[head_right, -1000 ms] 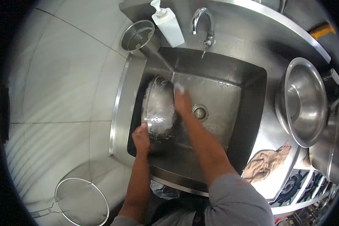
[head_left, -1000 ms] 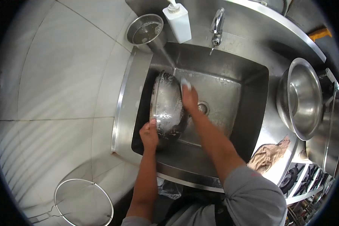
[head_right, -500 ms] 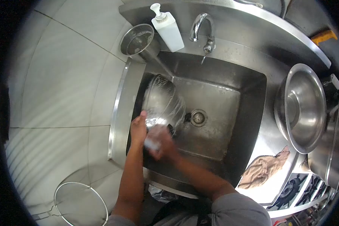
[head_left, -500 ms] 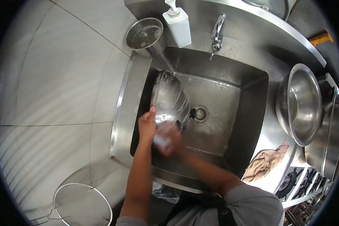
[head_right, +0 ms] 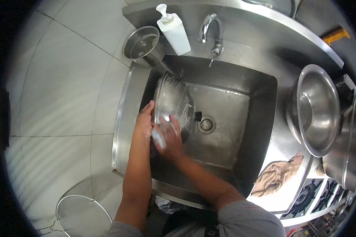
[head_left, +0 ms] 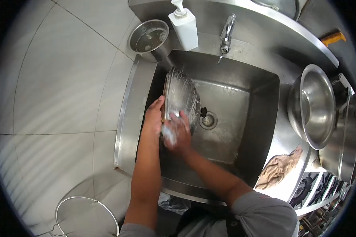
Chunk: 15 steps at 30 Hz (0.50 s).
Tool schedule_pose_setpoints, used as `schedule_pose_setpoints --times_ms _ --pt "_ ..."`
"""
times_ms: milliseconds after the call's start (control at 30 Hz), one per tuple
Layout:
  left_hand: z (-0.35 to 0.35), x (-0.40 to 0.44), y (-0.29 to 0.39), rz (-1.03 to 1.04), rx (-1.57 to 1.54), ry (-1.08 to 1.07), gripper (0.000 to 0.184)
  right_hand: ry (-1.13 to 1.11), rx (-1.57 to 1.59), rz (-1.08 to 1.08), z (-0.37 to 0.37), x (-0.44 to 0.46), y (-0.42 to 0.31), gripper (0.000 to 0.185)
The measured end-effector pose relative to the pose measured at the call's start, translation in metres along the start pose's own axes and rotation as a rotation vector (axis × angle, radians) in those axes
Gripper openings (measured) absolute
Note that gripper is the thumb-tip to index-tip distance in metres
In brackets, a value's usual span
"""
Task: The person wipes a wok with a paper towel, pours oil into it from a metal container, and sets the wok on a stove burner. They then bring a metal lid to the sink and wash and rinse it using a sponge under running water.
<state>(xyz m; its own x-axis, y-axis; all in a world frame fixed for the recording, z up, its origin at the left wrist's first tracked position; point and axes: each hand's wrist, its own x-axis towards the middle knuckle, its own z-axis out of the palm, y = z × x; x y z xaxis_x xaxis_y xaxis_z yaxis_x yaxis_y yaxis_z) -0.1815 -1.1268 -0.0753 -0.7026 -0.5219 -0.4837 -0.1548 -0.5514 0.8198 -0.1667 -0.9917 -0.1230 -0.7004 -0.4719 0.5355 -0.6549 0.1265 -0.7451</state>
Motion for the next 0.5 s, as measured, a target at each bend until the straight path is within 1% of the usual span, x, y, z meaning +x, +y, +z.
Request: schedule_pose_setpoints --times_ms 33,67,100,133,200,233,300,367,400,433,500 --pt "-0.006 -0.003 0.001 0.023 0.001 0.008 0.033 0.094 0.024 0.022 -0.003 0.028 -0.005 0.044" --pt "-0.008 -0.005 0.002 0.051 -0.002 0.013 0.032 0.122 0.04 0.048 0.001 0.05 0.002 0.044" --pt "-0.006 -0.016 0.003 0.061 0.028 0.062 0.034 0.145 0.053 0.073 0.005 0.07 0.01 0.043" --pt "-0.012 -0.027 -0.004 0.127 0.334 0.136 0.035 0.167 0.065 0.099 0.006 0.086 0.016 0.043" --pt "-0.029 -0.054 -0.021 0.26 0.951 0.27 0.036 0.118 0.373 0.378 0.004 0.115 0.019 0.04" --pt "-0.035 -0.061 -0.028 0.291 0.903 0.275 0.036 0.096 0.526 0.51 0.001 0.127 0.022 0.039" --pt "-0.045 -0.064 -0.043 0.354 0.797 0.288 0.039 0.222 0.618 0.827 -0.004 0.136 0.052 0.038" --pt "-0.048 -0.063 -0.052 0.441 0.696 0.28 0.038 0.406 0.573 0.737 -0.021 0.121 0.097 0.038" --pt "-0.05 -0.068 -0.056 0.472 0.65 0.284 0.037 0.375 0.491 0.757 -0.03 0.113 0.114 0.04" --pt "-0.052 -0.072 -0.059 0.437 0.598 0.279 0.037 0.344 0.407 0.776 -0.032 0.104 0.126 0.041" --pt "-0.051 -0.071 -0.062 0.378 0.486 0.255 0.038 0.18 0.412 0.781 0.004 0.072 0.156 0.044"
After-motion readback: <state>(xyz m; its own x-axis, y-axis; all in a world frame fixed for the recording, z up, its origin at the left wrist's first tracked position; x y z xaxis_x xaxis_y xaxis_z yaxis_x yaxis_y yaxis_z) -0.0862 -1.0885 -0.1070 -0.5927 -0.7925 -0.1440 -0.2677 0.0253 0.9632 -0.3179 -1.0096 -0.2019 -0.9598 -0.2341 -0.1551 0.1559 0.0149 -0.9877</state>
